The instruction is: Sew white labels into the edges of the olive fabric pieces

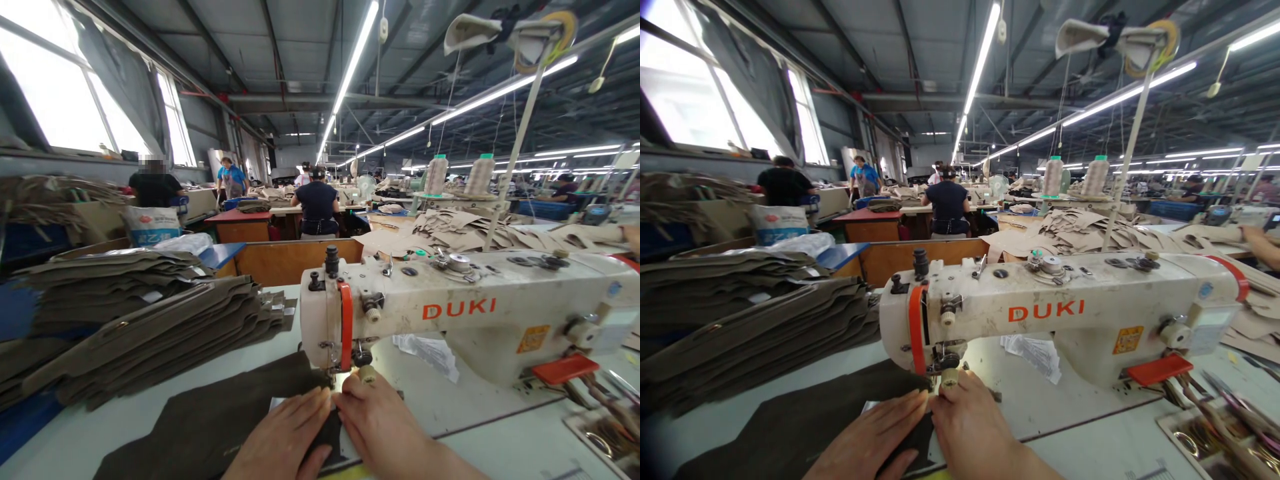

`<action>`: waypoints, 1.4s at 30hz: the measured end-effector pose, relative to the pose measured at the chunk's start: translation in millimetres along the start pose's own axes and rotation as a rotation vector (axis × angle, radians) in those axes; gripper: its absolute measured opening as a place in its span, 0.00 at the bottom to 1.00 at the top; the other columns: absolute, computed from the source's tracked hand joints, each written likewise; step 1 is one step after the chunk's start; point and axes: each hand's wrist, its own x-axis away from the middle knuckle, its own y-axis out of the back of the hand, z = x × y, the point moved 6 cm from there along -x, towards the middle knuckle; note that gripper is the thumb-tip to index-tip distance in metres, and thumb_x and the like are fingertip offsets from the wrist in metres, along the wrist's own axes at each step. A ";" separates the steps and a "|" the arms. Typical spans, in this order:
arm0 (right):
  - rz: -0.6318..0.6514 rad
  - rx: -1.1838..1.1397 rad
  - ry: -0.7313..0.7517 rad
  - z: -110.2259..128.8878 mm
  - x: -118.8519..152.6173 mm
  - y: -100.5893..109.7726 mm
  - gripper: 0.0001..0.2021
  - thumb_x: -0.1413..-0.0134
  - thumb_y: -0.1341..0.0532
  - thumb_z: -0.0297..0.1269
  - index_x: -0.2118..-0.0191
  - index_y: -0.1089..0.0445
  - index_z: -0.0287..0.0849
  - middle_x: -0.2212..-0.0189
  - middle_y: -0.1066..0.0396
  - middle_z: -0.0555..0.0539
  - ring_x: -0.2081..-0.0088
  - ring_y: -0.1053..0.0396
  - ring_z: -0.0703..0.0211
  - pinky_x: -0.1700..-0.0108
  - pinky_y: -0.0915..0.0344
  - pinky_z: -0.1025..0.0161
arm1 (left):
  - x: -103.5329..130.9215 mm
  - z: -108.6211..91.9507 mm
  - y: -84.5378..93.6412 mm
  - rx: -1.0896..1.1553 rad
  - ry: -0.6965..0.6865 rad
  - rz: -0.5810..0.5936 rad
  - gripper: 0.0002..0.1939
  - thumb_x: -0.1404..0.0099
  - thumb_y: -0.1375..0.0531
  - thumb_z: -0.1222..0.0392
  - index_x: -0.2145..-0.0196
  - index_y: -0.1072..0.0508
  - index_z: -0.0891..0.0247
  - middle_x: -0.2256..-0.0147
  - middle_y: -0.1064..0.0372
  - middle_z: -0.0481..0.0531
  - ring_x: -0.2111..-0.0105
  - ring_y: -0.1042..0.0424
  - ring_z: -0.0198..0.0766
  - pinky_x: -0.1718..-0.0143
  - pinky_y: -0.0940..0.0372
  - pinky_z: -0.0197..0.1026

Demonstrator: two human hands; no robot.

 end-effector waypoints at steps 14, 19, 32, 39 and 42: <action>-0.008 -0.009 -0.032 -3.4 -0.4 -3.5 0.05 0.43 0.42 0.26 0.65 0.31 0.42 0.66 0.30 0.49 0.64 0.36 0.57 0.60 0.41 0.61 | -4.2 4.3 -2.5 0.005 0.007 -0.012 0.21 0.34 0.41 0.55 0.45 0.31 0.63 0.49 0.27 0.53 0.52 0.25 0.41 0.49 0.32 0.39; 0.028 -0.020 -0.051 -3.6 0.0 -5.0 0.06 0.41 0.43 0.26 0.61 0.31 0.43 0.63 0.30 0.48 0.61 0.35 0.56 0.57 0.41 0.61 | -3.5 2.6 -1.7 -0.045 -0.009 -0.033 0.20 0.32 0.42 0.52 0.47 0.30 0.64 0.50 0.26 0.52 0.53 0.25 0.40 0.49 0.32 0.38; 0.029 0.016 -0.014 -1.9 2.2 -3.6 0.07 0.41 0.41 0.24 0.60 0.30 0.41 0.63 0.30 0.48 0.63 0.36 0.56 0.57 0.40 0.61 | -4.3 3.7 -2.7 0.053 0.073 0.033 0.21 0.32 0.42 0.54 0.44 0.31 0.61 0.48 0.28 0.52 0.50 0.26 0.42 0.49 0.31 0.43; -0.016 0.019 -0.008 -2.8 3.1 -3.8 0.05 0.41 0.40 0.25 0.61 0.30 0.41 0.63 0.30 0.48 0.61 0.36 0.55 0.55 0.40 0.60 | -7.9 8.8 -6.5 0.083 0.097 0.036 0.21 0.33 0.42 0.56 0.43 0.32 0.61 0.47 0.28 0.53 0.50 0.26 0.43 0.48 0.31 0.46; -0.030 0.025 -0.011 -2.4 4.2 -3.5 0.05 0.41 0.40 0.25 0.61 0.30 0.41 0.63 0.30 0.48 0.60 0.36 0.55 0.54 0.40 0.61 | -9.2 12.9 -9.1 0.071 0.096 0.019 0.18 0.32 0.42 0.56 0.46 0.30 0.60 0.49 0.27 0.53 0.51 0.26 0.44 0.49 0.30 0.46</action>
